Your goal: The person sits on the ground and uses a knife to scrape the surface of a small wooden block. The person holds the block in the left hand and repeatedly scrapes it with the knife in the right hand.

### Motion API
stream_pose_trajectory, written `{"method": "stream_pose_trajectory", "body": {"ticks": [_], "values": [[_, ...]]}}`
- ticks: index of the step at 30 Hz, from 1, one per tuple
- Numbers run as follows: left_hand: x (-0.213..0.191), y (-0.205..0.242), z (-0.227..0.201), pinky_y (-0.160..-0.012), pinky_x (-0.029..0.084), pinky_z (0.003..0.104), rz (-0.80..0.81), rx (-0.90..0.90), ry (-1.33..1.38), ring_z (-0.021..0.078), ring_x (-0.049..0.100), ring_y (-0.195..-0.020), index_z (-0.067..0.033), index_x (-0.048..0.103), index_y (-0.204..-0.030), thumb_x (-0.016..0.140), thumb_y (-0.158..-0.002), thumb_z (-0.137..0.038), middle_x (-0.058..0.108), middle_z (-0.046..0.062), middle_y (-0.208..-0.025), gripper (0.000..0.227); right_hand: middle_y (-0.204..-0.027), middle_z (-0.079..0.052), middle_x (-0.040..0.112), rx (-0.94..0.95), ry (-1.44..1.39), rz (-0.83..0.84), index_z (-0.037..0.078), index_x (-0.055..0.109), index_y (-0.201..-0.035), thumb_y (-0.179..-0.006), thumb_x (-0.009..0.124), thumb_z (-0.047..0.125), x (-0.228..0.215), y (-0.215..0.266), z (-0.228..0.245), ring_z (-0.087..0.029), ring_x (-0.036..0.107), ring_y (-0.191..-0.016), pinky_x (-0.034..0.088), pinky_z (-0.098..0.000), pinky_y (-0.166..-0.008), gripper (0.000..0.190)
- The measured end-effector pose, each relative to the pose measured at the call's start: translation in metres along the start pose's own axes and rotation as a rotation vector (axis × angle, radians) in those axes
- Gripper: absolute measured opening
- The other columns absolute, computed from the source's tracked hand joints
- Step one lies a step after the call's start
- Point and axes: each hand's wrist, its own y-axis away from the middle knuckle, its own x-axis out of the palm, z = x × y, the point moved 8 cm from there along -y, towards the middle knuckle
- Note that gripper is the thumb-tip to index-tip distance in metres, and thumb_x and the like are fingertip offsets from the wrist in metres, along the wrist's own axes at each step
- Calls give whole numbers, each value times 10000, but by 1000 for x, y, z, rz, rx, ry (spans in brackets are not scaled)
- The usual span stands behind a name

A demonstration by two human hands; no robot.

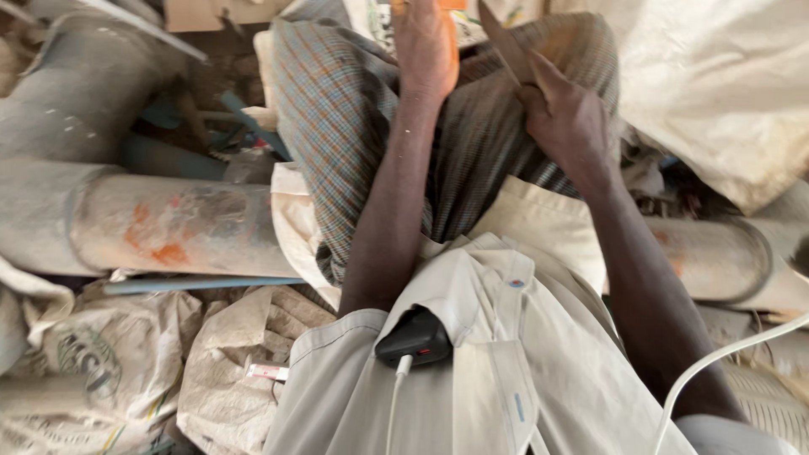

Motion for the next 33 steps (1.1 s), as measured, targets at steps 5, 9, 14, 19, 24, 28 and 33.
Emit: {"method": "stream_pose_trajectory", "body": {"ticks": [5,9,14,19,24,28,33], "values": [[15,-5,-8,-592,435,226,53,82,832,65,406,-670,52,599,-1133,556,-1264,-224,541,8,-867,309,-872,-187,768,190,-74,190,10,629,-1422,-1114,634,130,25,-6,-17,-156,600,-458,481,-291,-373,330],[23,-4,-32,-728,532,190,204,193,1009,-9,562,-789,-25,594,-1315,562,-1163,-190,635,-51,-998,227,-915,-197,760,108,-140,145,-32,592,-1448,-1125,629,118,18,-11,-6,-118,638,-518,510,-241,-404,358],[31,-3,-27,-1005,527,345,163,151,844,84,603,-1090,-83,615,-1336,549,-1169,-273,663,-7,-1167,262,-833,-186,757,91,-158,150,-48,610,-1423,-1076,658,108,12,-9,0,-145,674,-565,533,-281,-482,384],[37,0,-15,-769,508,283,183,46,695,38,510,-834,-33,657,-1201,544,-1191,-299,585,-30,-938,288,-846,-186,755,129,-202,205,-58,598,-1421,-1082,637,94,18,-10,-9,-156,668,-549,530,-289,-439,373],[37,7,-37,-661,523,265,117,53,455,46,482,-730,-65,672,-1188,505,-1151,-341,567,-45,-857,325,-925,-181,761,75,-178,169,-52,600,-1441,-1108,659,138,17,-10,-13,-127,687,-624,562,-273,-520,388],[32,1,-68,-728,564,306,152,120,666,91,573,-757,-54,655,-1128,512,-1160,-320,629,2,-900,304,-780,-166,753,238,105,526,66,637,-1372,-1141,582,202,49,-6,-20,-179,608,-485,502,-325,-395,273],[3,-7,-75,-860,534,293,91,217,779,79,592,-927,-49,601,-1179,572,-1101,-259,632,7,-1034,225,-766,-160,741,110,15,260,102,696,-1328,-1091,654,212,29,-17,-7,-140,521,-423,458,-306,-347,265]]}}
